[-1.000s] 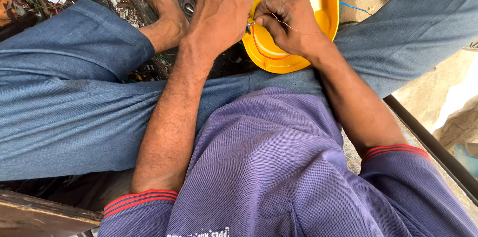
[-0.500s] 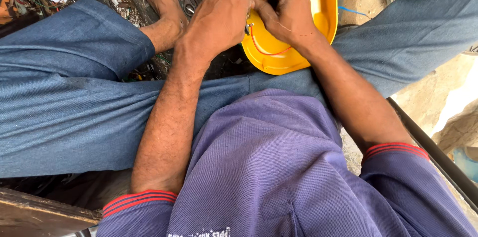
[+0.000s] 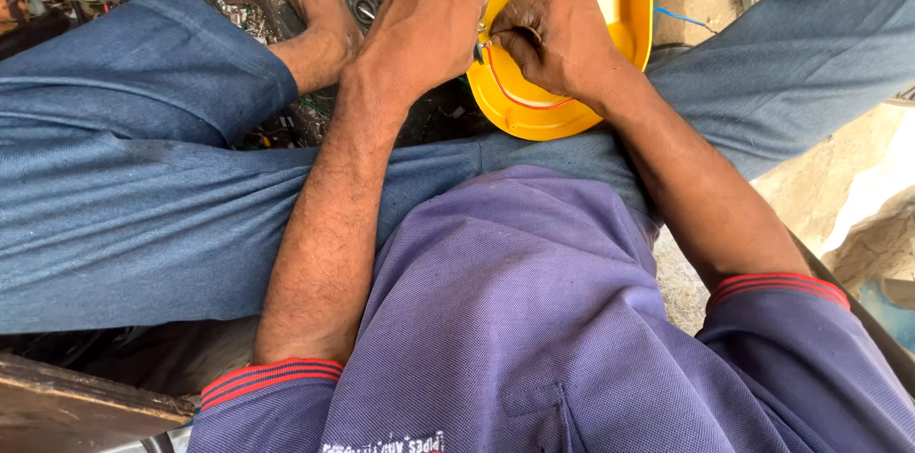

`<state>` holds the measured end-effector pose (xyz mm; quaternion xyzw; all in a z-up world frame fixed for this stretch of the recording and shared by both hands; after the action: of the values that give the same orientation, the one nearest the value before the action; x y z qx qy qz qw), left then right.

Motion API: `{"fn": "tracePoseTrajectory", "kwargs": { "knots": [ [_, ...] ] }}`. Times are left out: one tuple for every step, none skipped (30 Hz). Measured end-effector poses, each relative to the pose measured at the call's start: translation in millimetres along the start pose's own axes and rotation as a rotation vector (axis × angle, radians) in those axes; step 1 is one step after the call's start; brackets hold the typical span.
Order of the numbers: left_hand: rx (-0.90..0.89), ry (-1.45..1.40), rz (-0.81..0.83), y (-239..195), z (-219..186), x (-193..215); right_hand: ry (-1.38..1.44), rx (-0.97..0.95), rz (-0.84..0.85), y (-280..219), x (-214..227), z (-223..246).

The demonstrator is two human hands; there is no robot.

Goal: The person repairs an electrical appliance by stripping and connecting wires to a motor assembly inside a yellow plastic housing. They use pliers to strip insulation and a screwdriver to secure internal components.

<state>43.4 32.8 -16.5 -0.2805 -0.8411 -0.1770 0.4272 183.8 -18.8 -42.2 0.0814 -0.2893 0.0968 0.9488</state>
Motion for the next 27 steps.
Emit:
{"fn": "tracePoseTrajectory", "kwargs": {
  "knots": [
    [-0.016, -0.006, -0.015, 0, -2, -1, -0.019, 0.006, -0.001, -1, 1, 2],
    [-0.029, -0.007, -0.031, 0, -2, 0, -0.036, 0.016, -0.002, 0, 2, 4],
    [-0.042, -0.009, -0.048, 0, -2, 2, -0.07, 0.01, -0.013, 0, 4, 6],
    [-0.055, -0.003, -0.057, 0, -2, 3, -0.104, 0.006, -0.022, 0, 5, 9],
    [-0.068, 0.003, -0.066, 0, -3, 4, -0.137, 0.002, -0.031, 1, 6, 11],
    [-0.081, 0.004, -0.072, -1, -5, 4, -0.125, 0.01, -0.019, 2, 5, 13],
    [-0.062, -0.002, -0.059, -2, -5, 4, -0.112, 0.019, -0.007, 2, 4, 14],
    [-0.049, -0.007, -0.046, -1, -3, 4, -0.103, 0.028, 0.0, 3, 4, 15],
    [-0.036, -0.012, -0.033, 0, -3, 4, -0.088, 0.022, 0.011, 1, 4, 15],
    [-0.049, 0.004, -0.032, 1, -4, 5, -0.069, 0.018, 0.024, -1, 4, 16],
    [-0.062, 0.02, -0.031, 1, -5, 5, -0.05, 0.014, 0.036, -2, 4, 16],
    [-0.075, 0.035, -0.032, 2, -6, 5, -0.024, 0.009, 0.029, -2, 4, 16],
    [-0.077, 0.028, -0.034, 2, -5, 5, 0.002, 0.004, 0.021, -3, 3, 14],
    [-0.078, 0.018, -0.035, 2, -4, 6, 0.028, -0.002, 0.014, -3, 2, 13],
    [-0.08, 0.009, -0.036, 1, -4, 5, 0.063, -0.035, 0.009, -4, 0, 9],
    [-0.076, 0.011, -0.03, 2, -3, 4, 0.098, -0.068, 0.002, -3, -1, 6],
    [-0.072, 0.014, -0.024, 2, -2, 2, 0.132, -0.102, -0.005, -3, -2, 2],
    [-0.065, 0.018, -0.018, 2, 0, 2, 0.166, -0.094, -0.015, -2, -2, 1],
    [-0.061, 0.008, -0.017, 0, 0, 1, 0.2, -0.087, -0.024, -1, 0, 1],
    [-0.06, -0.001, -0.019, 1, 0, 1, 0.233, -0.076, -0.035, 1, 1, 1],
    [-0.058, -0.009, -0.021, 1, 0, 1, 0.219, -0.088, -0.033, 3, 2, 0],
    [-0.06, -0.02, -0.032, 1, 0, 2, 0.205, -0.103, -0.032, 4, 2, 0],
    [-0.061, -0.032, -0.042, 1, 0, 3, 0.191, -0.117, -0.031, 5, 2, -1],
    [-0.063, -0.047, -0.051, 1, -1, 2, 0.185, -0.124, -0.058, 6, 3, -2],
    [-0.042, -0.06, -0.037, 1, 1, 1, 0.178, -0.132, -0.085, 9, 2, -4],
    [-0.017, -0.072, -0.023, 0, 3, 0, 0.174, -0.137, -0.11, 11, 1, -5],
    [0.007, -0.083, -0.009, -1, 4, -1, 0.126, -0.096, -0.123, 14, 0, -4]
  ]
}}
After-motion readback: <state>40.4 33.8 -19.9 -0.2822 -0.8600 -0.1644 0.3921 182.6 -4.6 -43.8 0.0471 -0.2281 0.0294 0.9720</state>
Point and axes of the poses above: each hand's wrist, its own y-axis towards the middle knuckle, its own x-axis out of the back of the hand, z = x × y, the point moved 6 cm from there along y, towards the middle knuckle, and after that the axes turned 12 degrees about -z, right-handed, at the moved point
